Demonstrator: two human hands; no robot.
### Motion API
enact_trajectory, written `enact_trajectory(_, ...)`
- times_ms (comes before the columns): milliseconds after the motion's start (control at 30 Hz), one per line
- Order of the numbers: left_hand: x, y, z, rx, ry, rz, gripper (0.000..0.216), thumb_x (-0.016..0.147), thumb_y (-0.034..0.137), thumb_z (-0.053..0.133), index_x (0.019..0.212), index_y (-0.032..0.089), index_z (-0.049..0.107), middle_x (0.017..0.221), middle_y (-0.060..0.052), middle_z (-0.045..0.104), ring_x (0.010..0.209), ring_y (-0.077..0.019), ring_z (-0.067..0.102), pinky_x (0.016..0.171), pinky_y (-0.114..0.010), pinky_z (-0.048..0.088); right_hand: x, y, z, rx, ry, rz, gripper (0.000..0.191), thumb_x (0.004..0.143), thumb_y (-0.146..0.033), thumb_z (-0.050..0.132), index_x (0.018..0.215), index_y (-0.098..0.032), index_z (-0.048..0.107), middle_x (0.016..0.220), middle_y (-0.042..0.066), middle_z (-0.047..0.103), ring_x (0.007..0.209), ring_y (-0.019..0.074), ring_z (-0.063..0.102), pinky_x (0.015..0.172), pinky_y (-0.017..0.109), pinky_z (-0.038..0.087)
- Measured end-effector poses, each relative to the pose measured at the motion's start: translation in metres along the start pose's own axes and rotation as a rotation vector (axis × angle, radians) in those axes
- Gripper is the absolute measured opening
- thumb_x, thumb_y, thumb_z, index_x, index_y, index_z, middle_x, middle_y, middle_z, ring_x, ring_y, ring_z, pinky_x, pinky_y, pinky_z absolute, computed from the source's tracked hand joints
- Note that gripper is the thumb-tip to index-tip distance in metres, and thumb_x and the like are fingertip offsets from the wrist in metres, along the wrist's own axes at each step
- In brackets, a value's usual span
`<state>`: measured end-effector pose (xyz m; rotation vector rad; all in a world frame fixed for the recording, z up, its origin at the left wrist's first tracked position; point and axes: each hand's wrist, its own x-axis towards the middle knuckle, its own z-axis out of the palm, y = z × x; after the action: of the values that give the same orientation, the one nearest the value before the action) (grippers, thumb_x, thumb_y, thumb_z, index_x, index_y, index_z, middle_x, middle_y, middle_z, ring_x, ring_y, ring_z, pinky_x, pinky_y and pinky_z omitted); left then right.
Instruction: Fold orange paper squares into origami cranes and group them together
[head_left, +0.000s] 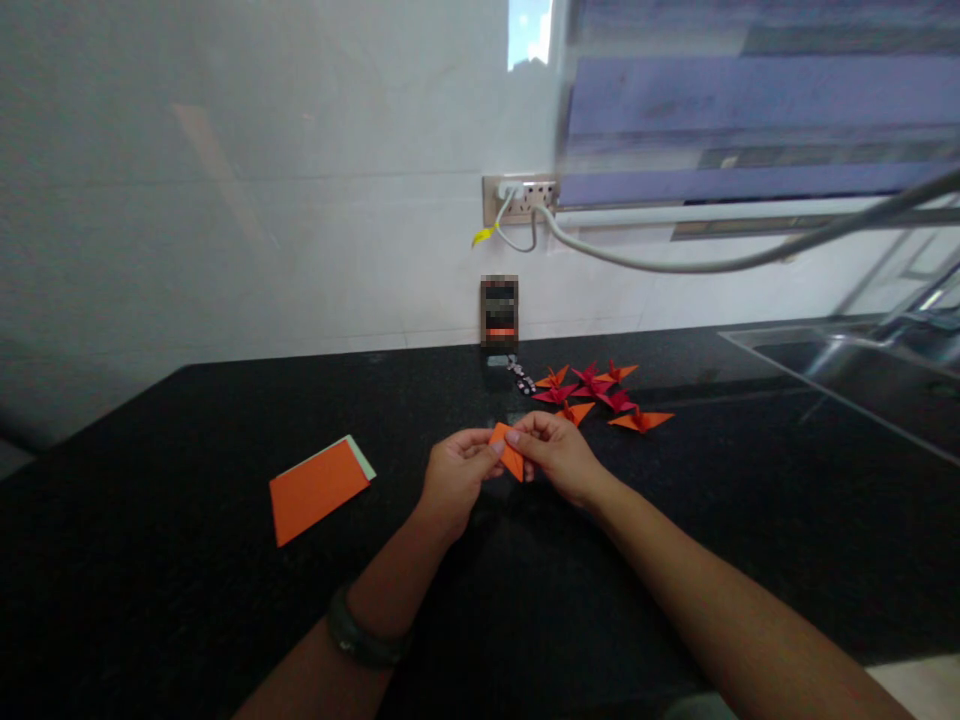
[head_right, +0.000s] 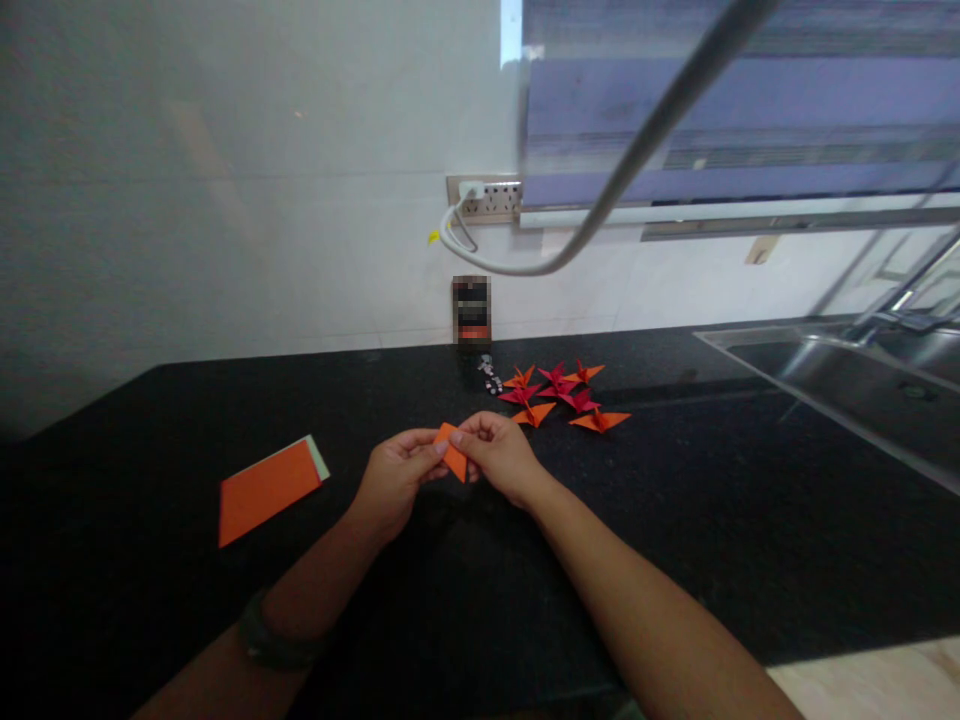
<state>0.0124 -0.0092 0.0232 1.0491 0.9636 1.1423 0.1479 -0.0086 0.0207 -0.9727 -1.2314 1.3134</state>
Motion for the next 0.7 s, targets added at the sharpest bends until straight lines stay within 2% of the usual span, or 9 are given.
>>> enact_trajectory(267,0.0001,0.0022,0.0012,-0.002,0.058,0.052,0.02,0.057,0.02,0.069,0.074,0.011,0.062,0.057,0.0,0.064,0.049,-0.0074,0.055,0.05,-0.018,0.044,-0.003,-0.0043,0.0024,0.046,-0.077,0.035,0.02,0.064,-0.027,0.065,0.076,-0.013,0.057,0.051,-0.004,0.06,0.035,0.0044,0.048,0.037,0.016,0.04)
enact_trajectory(533,0.001,-0.0009,0.0007,-0.026,0.03,0.085,0.023,0.058,0.02,0.069,0.076,0.012,0.058,0.06,0.001,0.063,0.05,-0.0065,0.054,0.051,-0.017,0.043,-0.0033,-0.0056,0.0034,0.037,-0.006,0.001,0.012,0.063,-0.021,0.063,0.07,-0.013,0.058,0.047,-0.004,0.059,0.034,0.0053,0.048,0.036,0.016,0.04)
enact_trajectory(700,0.0003,-0.0003,0.0007,-0.035,0.028,0.084,0.02,0.058,0.018,0.068,0.074,0.013,0.058,0.06,0.001,0.063,0.051,-0.0074,0.055,0.052,-0.019,0.044,-0.0036,-0.0066,0.005,0.055,0.015,0.003,0.014,0.061,-0.018,0.063,0.073,-0.014,0.057,0.046,-0.006,0.057,0.032,0.0052,0.046,0.034,0.016,0.039)
